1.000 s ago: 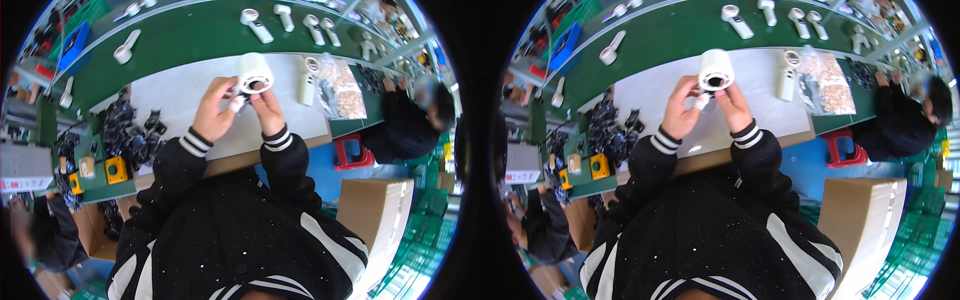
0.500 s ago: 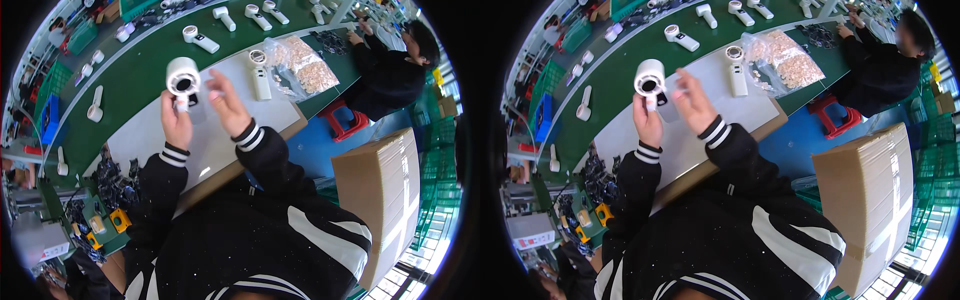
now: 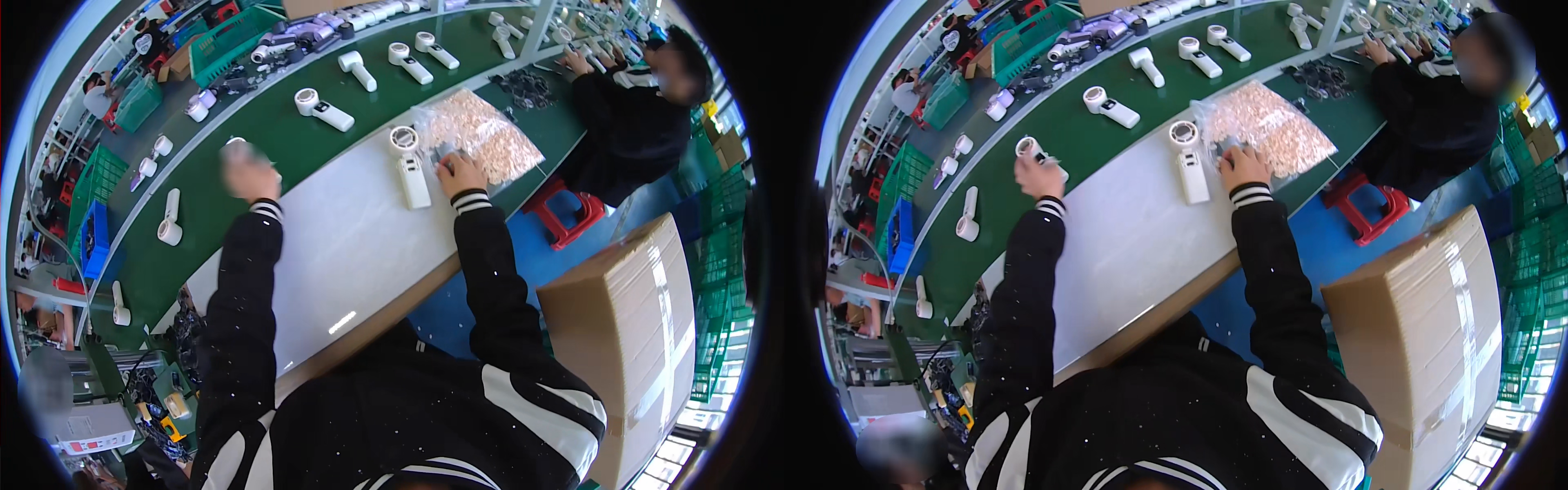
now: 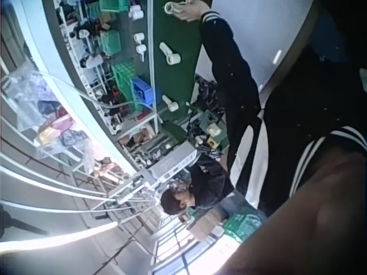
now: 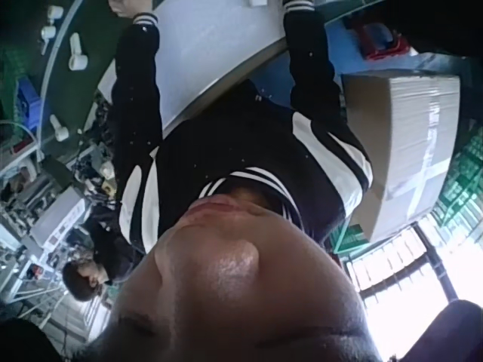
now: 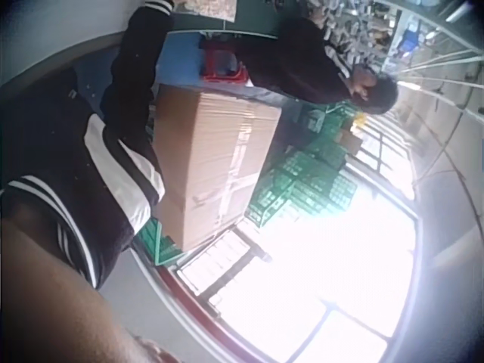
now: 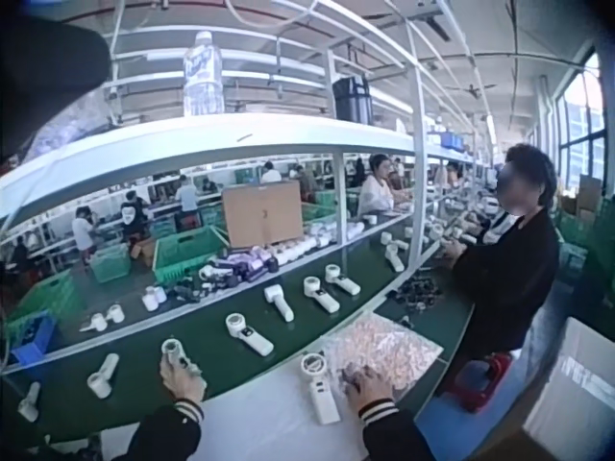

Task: Assembling handheld electronic devices on a manufacturing production line, involving component attachment and inspection.

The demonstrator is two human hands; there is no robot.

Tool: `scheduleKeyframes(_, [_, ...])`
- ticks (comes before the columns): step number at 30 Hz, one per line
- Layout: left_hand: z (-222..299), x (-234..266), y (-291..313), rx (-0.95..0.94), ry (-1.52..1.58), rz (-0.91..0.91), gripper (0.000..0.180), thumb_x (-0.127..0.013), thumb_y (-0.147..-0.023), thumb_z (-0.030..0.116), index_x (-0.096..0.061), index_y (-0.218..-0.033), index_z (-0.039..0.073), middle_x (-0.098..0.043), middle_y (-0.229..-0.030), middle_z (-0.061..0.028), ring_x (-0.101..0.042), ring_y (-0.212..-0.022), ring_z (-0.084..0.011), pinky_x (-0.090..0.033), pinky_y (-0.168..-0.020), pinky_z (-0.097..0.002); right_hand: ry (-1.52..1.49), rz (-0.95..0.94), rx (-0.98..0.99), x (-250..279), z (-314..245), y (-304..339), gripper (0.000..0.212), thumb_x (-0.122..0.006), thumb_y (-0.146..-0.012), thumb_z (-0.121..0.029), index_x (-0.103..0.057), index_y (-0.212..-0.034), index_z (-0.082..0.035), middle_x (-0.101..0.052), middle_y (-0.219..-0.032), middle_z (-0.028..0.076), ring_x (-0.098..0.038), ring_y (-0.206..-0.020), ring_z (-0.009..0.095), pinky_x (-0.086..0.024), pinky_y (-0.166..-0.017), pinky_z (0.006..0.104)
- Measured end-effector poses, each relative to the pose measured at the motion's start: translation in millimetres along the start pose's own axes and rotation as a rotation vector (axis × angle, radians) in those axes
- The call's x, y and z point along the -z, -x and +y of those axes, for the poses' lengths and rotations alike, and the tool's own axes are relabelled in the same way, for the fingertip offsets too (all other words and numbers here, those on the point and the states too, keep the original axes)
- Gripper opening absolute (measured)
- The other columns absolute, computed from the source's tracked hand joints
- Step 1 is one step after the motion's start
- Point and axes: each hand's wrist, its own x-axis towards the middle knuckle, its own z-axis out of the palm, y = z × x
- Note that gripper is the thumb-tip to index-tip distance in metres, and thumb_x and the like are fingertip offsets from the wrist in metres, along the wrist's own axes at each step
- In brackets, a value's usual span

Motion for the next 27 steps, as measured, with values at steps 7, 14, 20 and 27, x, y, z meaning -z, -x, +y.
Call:
scheduleKeyframes(7, [144,28,143,-0.842,0.753,-0.684,0.045,-0.061,-0.071,0.009,-0.055,-0.116,0.003,-0.053,-0.123,-0.0184,-0.052,-0.109,-0.0375,-0.043,-0.094,-0.0437,-0.182,-0.167,0.013,-5,22,-11,0.021,-0.062,-0.082,-0.028,-0.066,-0.088,-0.009,-0.066,-0.084,0.010,-0.060,-0.071,0.032,-0.049,-0.066,0.0409])
scheduleKeyframes(14, [125,41,190,-0.934,0.484,-0.561,0.057,-0.061,-0.084,0.024,-0.045,-0.131,-0.004,-0.033,-0.146,-0.0223,-0.026,-0.140,-0.0363,-0.025,-0.115,-0.0455,-0.355,-0.141,0.375,-13,26,-12,0.012,-0.062,-0.081,-0.012,-0.065,-0.092,-0.008,-0.060,-0.077,0.008,-0.055,-0.066,0.025,-0.046,-0.064,0.0351])
scheduleKeyframes(20, [70,91,206,-0.837,0.414,-0.468,0.052,-0.061,-0.082,0.020,-0.046,-0.126,-0.003,-0.033,-0.145,-0.0235,-0.028,-0.138,-0.0368,-0.029,-0.109,-0.0445,-0.311,-0.226,0.301,-5,30,-17,0.011,-0.060,-0.084,-0.014,-0.062,-0.090,-0.004,-0.060,-0.074,0.011,-0.054,-0.065,0.026,-0.047,-0.066,0.0352])
scheduleKeyframes(27, [29,169,187,-0.459,0.363,-0.542,0.045,-0.061,-0.081,0.020,-0.052,-0.124,0.010,-0.044,-0.139,-0.0151,-0.041,-0.126,-0.0334,-0.035,-0.095,-0.0493,-0.297,-0.317,0.243,-14,43,-33,0.013,-0.059,-0.087,-0.017,-0.061,-0.093,-0.005,-0.061,-0.076,0.010,-0.055,-0.066,0.025,-0.048,-0.068,0.0348])
